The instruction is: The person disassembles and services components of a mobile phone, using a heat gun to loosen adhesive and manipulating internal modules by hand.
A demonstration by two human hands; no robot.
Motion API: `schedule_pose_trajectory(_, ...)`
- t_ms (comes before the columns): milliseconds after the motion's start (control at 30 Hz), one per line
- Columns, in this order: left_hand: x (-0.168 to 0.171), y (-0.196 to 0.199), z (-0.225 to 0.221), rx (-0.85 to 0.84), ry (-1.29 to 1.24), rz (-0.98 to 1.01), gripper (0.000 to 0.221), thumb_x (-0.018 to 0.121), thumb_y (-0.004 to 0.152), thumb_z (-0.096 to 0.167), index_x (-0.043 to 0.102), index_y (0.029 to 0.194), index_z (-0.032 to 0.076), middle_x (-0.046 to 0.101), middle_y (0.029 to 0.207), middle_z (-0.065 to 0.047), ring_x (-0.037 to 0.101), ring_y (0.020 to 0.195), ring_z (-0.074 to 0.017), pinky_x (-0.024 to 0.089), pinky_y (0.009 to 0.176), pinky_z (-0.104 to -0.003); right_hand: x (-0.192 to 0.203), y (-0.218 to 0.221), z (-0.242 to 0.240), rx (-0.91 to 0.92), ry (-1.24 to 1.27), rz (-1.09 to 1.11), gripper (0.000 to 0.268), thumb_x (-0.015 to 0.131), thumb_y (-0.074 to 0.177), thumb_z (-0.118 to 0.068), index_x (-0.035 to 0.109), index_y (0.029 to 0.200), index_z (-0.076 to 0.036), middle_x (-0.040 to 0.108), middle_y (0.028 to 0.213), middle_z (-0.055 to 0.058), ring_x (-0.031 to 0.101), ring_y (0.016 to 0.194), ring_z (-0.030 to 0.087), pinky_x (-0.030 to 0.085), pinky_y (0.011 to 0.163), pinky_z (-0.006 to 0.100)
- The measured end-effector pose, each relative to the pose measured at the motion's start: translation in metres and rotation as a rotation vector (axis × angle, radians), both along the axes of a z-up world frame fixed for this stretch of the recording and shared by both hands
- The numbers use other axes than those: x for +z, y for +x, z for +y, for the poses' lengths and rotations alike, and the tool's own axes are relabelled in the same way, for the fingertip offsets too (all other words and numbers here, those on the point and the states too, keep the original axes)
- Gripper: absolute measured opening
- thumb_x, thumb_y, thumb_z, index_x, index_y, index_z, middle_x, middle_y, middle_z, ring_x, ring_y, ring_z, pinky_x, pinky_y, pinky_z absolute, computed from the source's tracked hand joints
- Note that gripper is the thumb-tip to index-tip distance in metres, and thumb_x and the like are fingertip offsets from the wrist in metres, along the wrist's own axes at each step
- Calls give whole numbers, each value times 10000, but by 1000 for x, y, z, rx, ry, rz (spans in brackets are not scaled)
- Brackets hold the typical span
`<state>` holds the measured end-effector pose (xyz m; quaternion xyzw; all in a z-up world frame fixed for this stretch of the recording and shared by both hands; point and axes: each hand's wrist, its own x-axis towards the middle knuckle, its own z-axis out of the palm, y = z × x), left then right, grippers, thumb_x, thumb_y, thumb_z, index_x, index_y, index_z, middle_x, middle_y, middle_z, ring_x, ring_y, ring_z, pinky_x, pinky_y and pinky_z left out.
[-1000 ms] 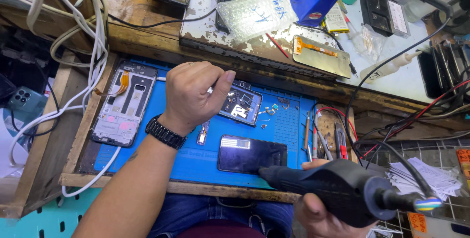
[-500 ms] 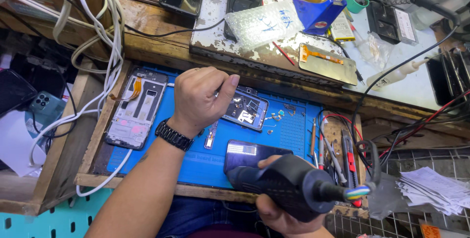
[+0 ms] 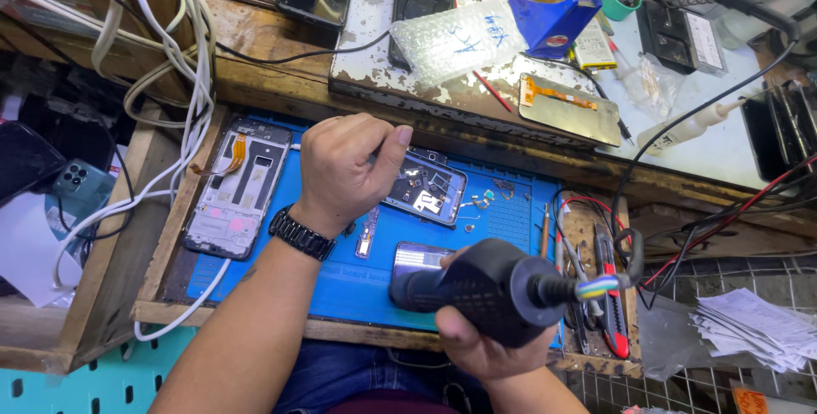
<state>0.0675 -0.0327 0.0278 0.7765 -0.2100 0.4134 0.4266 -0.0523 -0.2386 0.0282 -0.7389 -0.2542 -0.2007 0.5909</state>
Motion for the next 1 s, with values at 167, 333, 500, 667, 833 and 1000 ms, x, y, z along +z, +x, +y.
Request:
schedule_pose_trajectory(167, 0, 0, 0, -13, -22, 24, 291, 713, 996, 114, 622, 730, 38, 609, 671, -98, 604, 598, -282, 445, 578, -391, 0, 29, 11, -65, -10, -249, 632, 799, 958, -394, 458, 1310, 7, 640, 1078, 122, 697, 893, 206, 655, 806, 310)
schedule_pose_trajectory(333, 0, 0, 2, 12, -9, 32, 297, 703, 1005, 111, 621, 731, 34, 594, 661, -103, 588, 589, -291, 437, 577, -397, -1, 47, 19, -108, 24, -260, 693, 800, 981, -391, 409, 1382, 17, 627, 1103, 130, 652, 892, 188, 566, 801, 279)
schedule_pose_trajectory(500, 0, 0, 2, 10, -18, 42, 291, 694, 1014, 110, 625, 742, 34, 591, 663, -102, 583, 588, -290, 433, 574, -396, -1, 59, 20, -143, 29, -277, 661, 789, 993, -370, 435, 1391, 21, 622, 1163, 136, 635, 930, 171, 545, 833, 262)
schedule_pose_trajectory(667, 1, 1, 2, 3, -12, 44, 289, 693, 1012, 108, 626, 742, 32, 588, 660, -106, 583, 587, -292, 431, 571, -396, -3, 61, 14, -195, 26, -276, 657, 789, 1008, -370, 445, 1408, 22, 626, 1179, 113, 629, 950, 152, 539, 868, 251)
schedule_pose_trajectory(833, 0, 0, 1, -5, -11, 40, 273, 696, 1015, 114, 637, 760, 33, 608, 680, -105, 595, 596, -287, 438, 572, -390, -7, 59, -3, -248, 21, -264, 689, 798, 993, -404, 452, 1409, 22, 627, 1151, 94, 627, 923, 138, 535, 846, 239)
schedule_pose_trajectory(1000, 0, 1, 1, -6, -1, 45, 278, 697, 1016, 117, 636, 758, 32, 599, 674, -108, 592, 597, -291, 440, 576, -391, -10, 58, -26, -477, -74, -346, 708, 782, 965, -468, 496, 1377, 31, 609, 1150, 91, 624, 918, 147, 528, 838, 250)
